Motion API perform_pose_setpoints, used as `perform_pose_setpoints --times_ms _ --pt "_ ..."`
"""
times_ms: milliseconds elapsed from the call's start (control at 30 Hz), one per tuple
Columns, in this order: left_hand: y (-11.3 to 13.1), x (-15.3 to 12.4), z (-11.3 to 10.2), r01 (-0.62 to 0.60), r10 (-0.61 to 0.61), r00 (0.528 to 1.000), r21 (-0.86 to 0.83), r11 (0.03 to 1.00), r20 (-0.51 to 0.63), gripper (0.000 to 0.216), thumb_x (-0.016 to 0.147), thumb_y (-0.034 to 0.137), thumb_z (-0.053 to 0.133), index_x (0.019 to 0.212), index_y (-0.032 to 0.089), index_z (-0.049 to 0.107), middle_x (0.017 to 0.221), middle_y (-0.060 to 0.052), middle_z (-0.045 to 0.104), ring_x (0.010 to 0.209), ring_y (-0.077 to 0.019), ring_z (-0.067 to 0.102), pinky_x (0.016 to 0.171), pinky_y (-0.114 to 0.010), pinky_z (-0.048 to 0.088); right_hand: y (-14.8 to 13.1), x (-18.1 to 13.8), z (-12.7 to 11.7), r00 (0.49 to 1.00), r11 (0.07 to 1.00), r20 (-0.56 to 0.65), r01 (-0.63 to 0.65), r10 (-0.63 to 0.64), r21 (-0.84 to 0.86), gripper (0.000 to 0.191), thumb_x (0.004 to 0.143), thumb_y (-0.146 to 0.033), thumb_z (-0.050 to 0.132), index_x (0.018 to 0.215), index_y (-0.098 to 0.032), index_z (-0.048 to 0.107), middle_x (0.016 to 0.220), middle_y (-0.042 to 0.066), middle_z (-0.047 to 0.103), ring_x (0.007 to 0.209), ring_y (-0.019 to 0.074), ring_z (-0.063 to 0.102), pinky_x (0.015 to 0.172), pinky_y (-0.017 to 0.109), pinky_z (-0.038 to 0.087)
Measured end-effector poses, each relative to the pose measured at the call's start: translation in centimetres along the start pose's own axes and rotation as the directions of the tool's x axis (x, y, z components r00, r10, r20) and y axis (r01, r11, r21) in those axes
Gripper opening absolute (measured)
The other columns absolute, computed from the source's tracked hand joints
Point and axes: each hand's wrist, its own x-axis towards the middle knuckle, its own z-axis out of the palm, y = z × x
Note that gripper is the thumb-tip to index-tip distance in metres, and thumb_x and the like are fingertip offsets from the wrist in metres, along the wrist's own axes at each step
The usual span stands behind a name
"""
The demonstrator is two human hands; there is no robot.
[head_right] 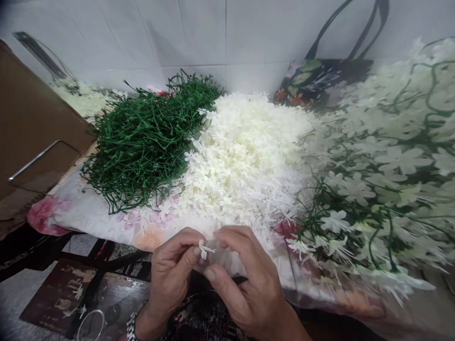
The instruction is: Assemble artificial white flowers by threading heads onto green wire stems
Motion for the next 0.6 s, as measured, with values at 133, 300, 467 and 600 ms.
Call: perform_pose_setpoints --times_ms 133,300,467,600 --pt "0.1 -0.2 0.2 -0.087 0.09 0.996 0.114 0.99 -0.022 0.011 0.08 0.013 0.056 0.072 0.017 0.063 0.063 0.0 0.057 0.058 -0.0109 0.053 0.054 -0.02 0.043 0.1 0.5 0.1 0.995 0.994 0.035 0.096 -0.095 -0.045 0.022 0.086 -0.018 0.052 0.107 -0.017 0.053 0.093 0.009 0.062 0.085 0.0154 0.062 0.071 0.024 0.054" --pt "0.2 -0.3 0.5 -0.158 0.173 0.984 0.217 0.963 -0.05 0.013 0.08 0.01 0.055 0.074 0.017 0.064 0.062 -0.001 0.06 0.057 -0.0112 0.055 0.054 -0.02 0.044 0.1 0.7 0.7 0.996 0.996 0.014 0.092 -0.092 -0.021 0.014 0.086 -0.011 0.049 0.095 -0.019 0.054 0.073 0.001 0.062 0.062 0.0094 0.062 0.057 0.015 0.052" --pt "-0.1 0.0 0.7 -0.197 0.236 0.963 0.257 0.946 -0.129 0.014 0.077 0.007 0.056 0.072 0.016 0.065 0.06 -0.002 0.061 0.055 -0.0115 0.057 0.051 -0.019 0.044 0.7 0.4 0.8 0.996 0.997 0.065 0.068 -0.065 -0.036 0.015 0.084 -0.017 0.052 0.098 -0.021 0.054 0.077 0.002 0.064 0.066 0.0119 0.064 0.059 0.017 0.054" --pt "-0.6 0.1 1.1 -0.242 0.293 0.942 0.277 0.93 -0.161 0.014 0.076 0.008 0.056 0.071 0.016 0.066 0.057 -0.003 0.062 0.052 -0.0124 0.057 0.048 -0.02 0.044 1.3 0.4 0.9 0.997 0.996 0.05 0.065 -0.062 -0.066 0.007 0.085 -0.02 0.051 0.091 -0.022 0.055 0.074 0.0 0.065 0.063 0.0108 0.065 0.056 0.015 0.053"
